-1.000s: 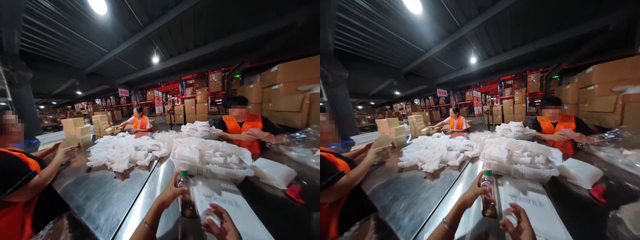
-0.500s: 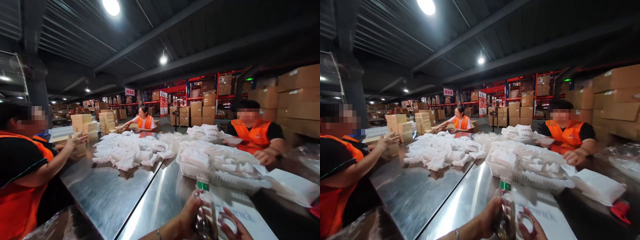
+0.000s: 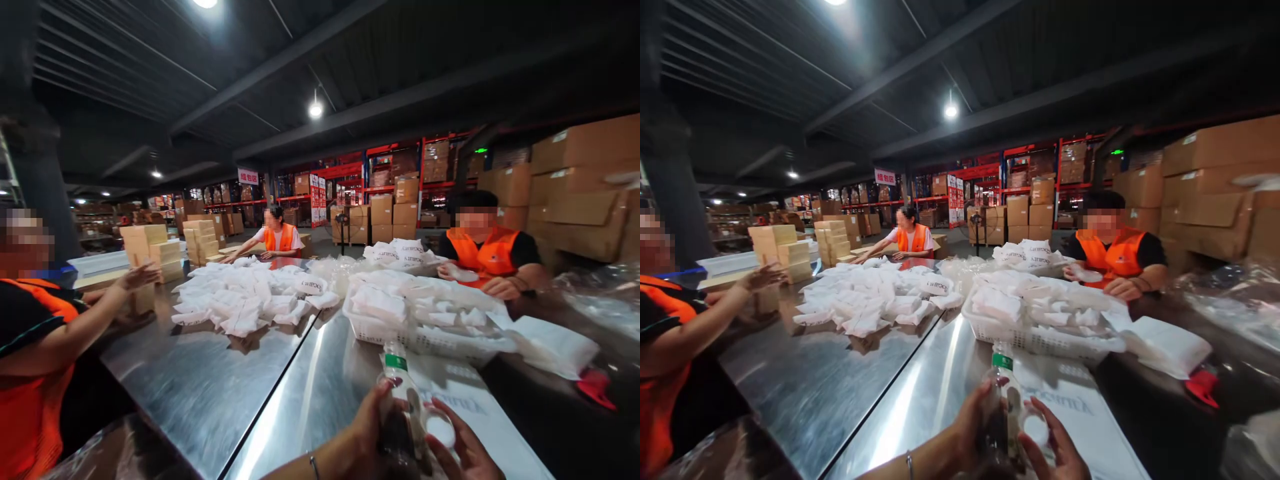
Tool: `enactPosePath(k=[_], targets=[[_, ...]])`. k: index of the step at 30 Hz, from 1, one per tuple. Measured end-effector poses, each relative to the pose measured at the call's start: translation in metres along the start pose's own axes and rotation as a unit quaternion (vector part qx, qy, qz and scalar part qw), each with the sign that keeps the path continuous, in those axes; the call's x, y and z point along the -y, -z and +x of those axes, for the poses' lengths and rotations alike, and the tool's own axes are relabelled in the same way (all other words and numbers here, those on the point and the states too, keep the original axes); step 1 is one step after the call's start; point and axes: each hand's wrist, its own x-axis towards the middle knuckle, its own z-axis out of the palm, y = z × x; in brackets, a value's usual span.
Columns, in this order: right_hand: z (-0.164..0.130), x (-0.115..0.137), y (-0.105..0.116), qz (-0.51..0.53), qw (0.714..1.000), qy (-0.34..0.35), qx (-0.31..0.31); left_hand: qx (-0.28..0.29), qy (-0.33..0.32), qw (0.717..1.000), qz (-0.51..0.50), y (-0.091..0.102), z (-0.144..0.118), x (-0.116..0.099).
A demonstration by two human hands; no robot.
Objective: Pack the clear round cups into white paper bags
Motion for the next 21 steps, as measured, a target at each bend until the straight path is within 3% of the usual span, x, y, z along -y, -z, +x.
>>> enactPosePath(k=[12,21], targets=[[-0.01,0.015,-0.001,-0.049,0.999,0.005,0.024,0.013,0.005,1.0,0.002,-0.001,-0.006,-0.002],[-0.014,0.026,0.0,-0.084,0.995,0.061,0.014,0.036,0.015,0.999,-0.018,-0.006,-0.014,-0.003]])
